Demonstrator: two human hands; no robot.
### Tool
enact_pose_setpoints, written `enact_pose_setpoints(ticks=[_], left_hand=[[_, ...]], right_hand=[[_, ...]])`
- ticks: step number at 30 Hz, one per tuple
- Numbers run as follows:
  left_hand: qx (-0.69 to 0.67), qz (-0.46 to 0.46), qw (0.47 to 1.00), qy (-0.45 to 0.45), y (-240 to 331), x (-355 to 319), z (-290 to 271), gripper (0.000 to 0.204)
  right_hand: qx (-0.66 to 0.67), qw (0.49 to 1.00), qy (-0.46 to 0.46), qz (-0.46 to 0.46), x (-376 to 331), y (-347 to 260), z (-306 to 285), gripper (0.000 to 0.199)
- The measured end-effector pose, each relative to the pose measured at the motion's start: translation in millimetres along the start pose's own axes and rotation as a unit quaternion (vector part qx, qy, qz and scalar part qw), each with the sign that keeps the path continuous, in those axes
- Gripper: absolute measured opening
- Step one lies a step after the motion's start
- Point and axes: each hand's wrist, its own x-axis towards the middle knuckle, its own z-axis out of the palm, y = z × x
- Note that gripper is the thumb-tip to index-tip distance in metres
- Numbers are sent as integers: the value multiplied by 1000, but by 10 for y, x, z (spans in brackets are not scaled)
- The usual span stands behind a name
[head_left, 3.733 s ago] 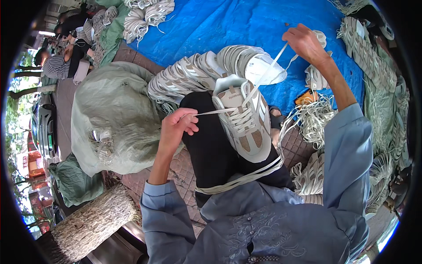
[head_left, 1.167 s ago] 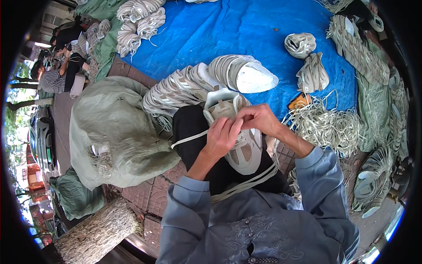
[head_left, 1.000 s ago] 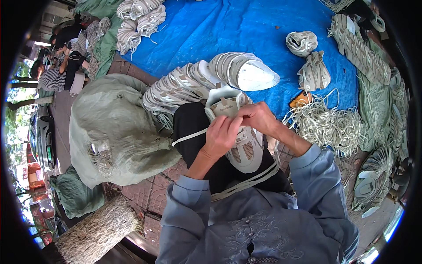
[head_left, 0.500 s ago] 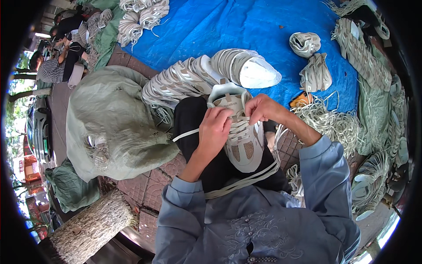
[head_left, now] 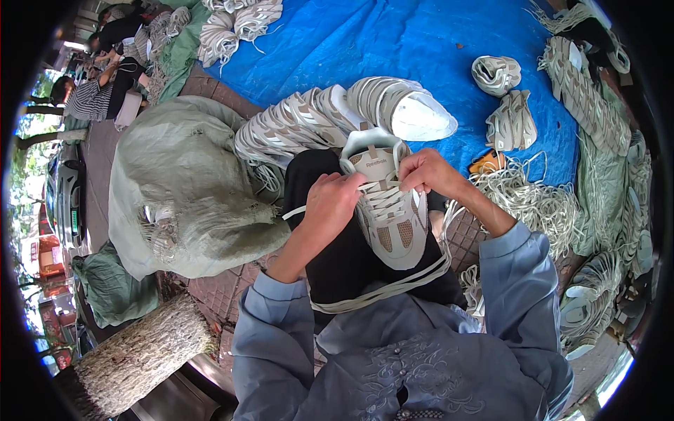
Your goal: The person threads a long white shoelace through the eyelets of a white sneaker, pulling the lace tight and arranging it across the shoe's tongue. The person works on a single shoe, manipulating the lace with both hands to create a neat pattern.
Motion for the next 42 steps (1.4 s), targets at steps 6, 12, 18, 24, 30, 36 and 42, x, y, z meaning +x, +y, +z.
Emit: enact_pose_setpoints(ticks=[6, 12, 18, 24, 30, 36, 42], left_hand=[[-62, -18, 997, -33, -179, 6, -220, 10], [-40, -35, 999, -3, -450, -133, -506, 1], [148, -28, 988, -16, -741, -360, -808, 2], [384, 29, 921, 50, -798, -591, -1037, 4], [-18, -291, 954, 67, -803, -786, -905, 9], [-546, -310, 758, 175, -918, -830, -768, 20], [-702, -272, 585, 303, -1100, -884, -791, 27]], right_hand=[[-103, 989, 62, -83, 14, 26, 102, 8], [-107, 971, 191, -91, -27, 113, -19, 9], [-449, 871, 196, -42, -47, 288, -132, 15], [-547, 808, 212, -44, 165, 528, -78, 14], [-280, 934, 178, -129, -75, 484, -423, 12], [-427, 861, 247, -127, -75, 446, -247, 14], [-367, 910, 165, -101, 198, 842, -232, 9]])
